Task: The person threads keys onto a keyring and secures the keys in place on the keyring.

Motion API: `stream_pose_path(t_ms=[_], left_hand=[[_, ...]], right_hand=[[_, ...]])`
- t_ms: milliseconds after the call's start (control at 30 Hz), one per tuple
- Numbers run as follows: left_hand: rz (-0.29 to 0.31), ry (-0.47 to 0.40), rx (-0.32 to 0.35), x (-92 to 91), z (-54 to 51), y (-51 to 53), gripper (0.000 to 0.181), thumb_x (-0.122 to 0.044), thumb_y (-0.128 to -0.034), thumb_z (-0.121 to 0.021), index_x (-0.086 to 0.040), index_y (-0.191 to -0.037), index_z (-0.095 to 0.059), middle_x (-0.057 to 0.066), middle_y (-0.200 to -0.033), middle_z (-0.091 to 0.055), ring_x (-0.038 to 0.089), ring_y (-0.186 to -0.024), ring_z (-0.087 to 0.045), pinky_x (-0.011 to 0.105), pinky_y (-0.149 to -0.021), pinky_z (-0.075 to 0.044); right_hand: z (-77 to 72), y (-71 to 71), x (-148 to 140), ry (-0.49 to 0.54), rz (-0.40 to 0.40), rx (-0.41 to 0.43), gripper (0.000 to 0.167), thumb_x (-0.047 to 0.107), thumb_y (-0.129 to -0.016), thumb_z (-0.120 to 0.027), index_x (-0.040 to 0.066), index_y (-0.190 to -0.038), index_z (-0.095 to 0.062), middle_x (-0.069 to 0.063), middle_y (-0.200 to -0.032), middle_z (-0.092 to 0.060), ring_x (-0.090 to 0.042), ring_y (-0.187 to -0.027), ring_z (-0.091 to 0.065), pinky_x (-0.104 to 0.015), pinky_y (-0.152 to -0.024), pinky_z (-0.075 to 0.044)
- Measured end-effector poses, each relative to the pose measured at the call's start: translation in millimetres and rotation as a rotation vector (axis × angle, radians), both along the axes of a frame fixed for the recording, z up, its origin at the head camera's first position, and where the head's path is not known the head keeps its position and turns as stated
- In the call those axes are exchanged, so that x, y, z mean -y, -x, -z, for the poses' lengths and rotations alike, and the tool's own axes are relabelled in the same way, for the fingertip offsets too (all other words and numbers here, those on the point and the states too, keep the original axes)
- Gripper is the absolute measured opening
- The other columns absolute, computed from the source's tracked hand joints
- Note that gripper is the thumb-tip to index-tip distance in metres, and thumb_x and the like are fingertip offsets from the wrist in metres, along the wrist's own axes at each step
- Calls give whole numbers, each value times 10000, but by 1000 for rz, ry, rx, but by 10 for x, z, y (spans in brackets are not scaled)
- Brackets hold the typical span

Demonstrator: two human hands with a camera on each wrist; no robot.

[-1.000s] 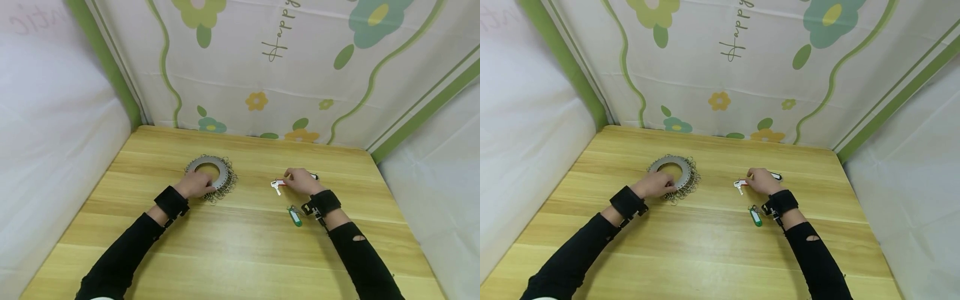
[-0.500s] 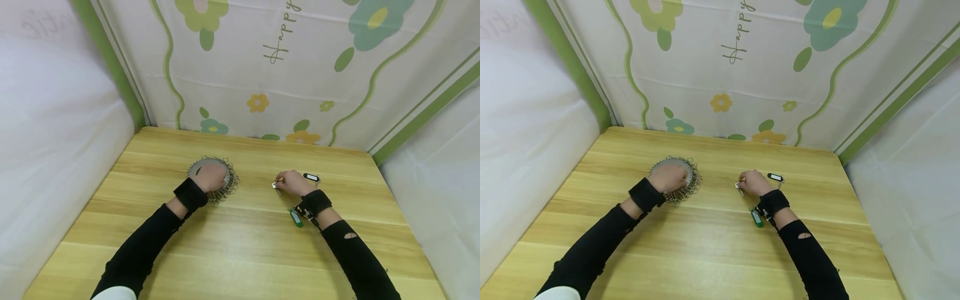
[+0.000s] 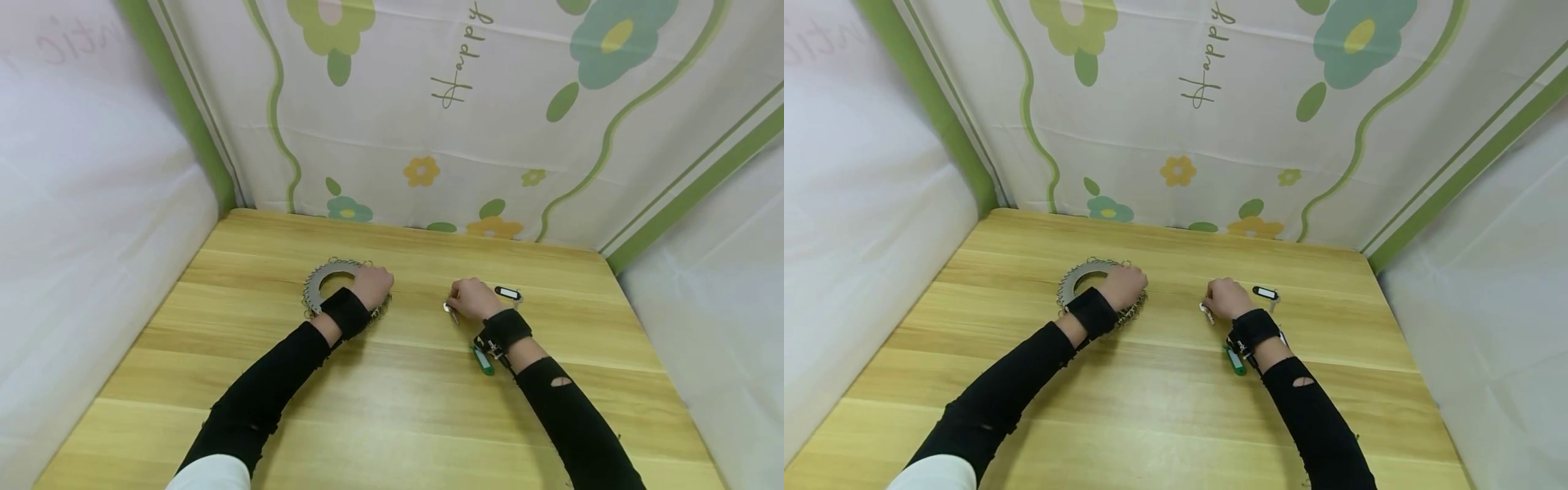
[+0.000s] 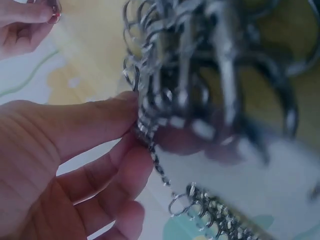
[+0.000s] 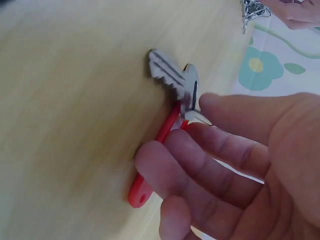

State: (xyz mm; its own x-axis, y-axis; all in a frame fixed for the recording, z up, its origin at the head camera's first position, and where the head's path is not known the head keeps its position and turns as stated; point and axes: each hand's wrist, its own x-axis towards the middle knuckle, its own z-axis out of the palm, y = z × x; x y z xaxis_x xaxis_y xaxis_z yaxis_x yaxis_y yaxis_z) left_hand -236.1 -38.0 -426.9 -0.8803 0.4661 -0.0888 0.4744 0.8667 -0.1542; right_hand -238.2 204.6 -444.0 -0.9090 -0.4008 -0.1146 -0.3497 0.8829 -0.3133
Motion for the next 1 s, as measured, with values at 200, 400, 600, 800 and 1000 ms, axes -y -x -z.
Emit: stream_pose_path(t_ms=[200,400,600,800,1000], left_hand=[[20,-39,2,12,48,-5,248,-26,-929,-573,-116,-717,-664,61,-731,-619,175,-659,-577,356,-708,-495],[34,-216,107,74,36,-16,252,-5,-930,-558,-114,-718,-639,58,-699,-574,156,-609,-452,303,-570,-332],[12,-279,147,113,80,-17,252,-70,-938,-545,-141,-697,-567,19,-651,-488,144,-577,-401,285,-543,-298],[23,-334,139,103,98,-40,371,-44,-934,-501,-159,-596,-399,-4,-574,-290,131,-538,-271,271,-511,-232],[21,-434,197,73,69,-22,403,-25,-955,-474,-154,-591,-359,-13,-568,-250,115,-525,-235,254,-516,-218]], right_hand=[[-7,22,23,-20,11,15,123,147,-927,-604,78,-845,-664,-27,-747,-620,-150,-574,-517,-281,-530,-413],[-62,-3,55,15,38,29,150,150,-938,-576,87,-821,-645,-23,-698,-589,-160,-549,-505,-288,-506,-401],[-94,-42,80,83,60,15,177,143,-953,-535,103,-800,-614,-22,-667,-569,-157,-519,-472,-285,-499,-378],[-117,-91,105,179,76,22,167,141,-949,-529,103,-819,-627,-7,-712,-596,-156,-516,-457,-292,-492,-369],[-104,-86,152,292,84,-23,153,114,-924,-538,82,-821,-646,-57,-837,-595,-185,-643,-516,-321,-574,-428]])
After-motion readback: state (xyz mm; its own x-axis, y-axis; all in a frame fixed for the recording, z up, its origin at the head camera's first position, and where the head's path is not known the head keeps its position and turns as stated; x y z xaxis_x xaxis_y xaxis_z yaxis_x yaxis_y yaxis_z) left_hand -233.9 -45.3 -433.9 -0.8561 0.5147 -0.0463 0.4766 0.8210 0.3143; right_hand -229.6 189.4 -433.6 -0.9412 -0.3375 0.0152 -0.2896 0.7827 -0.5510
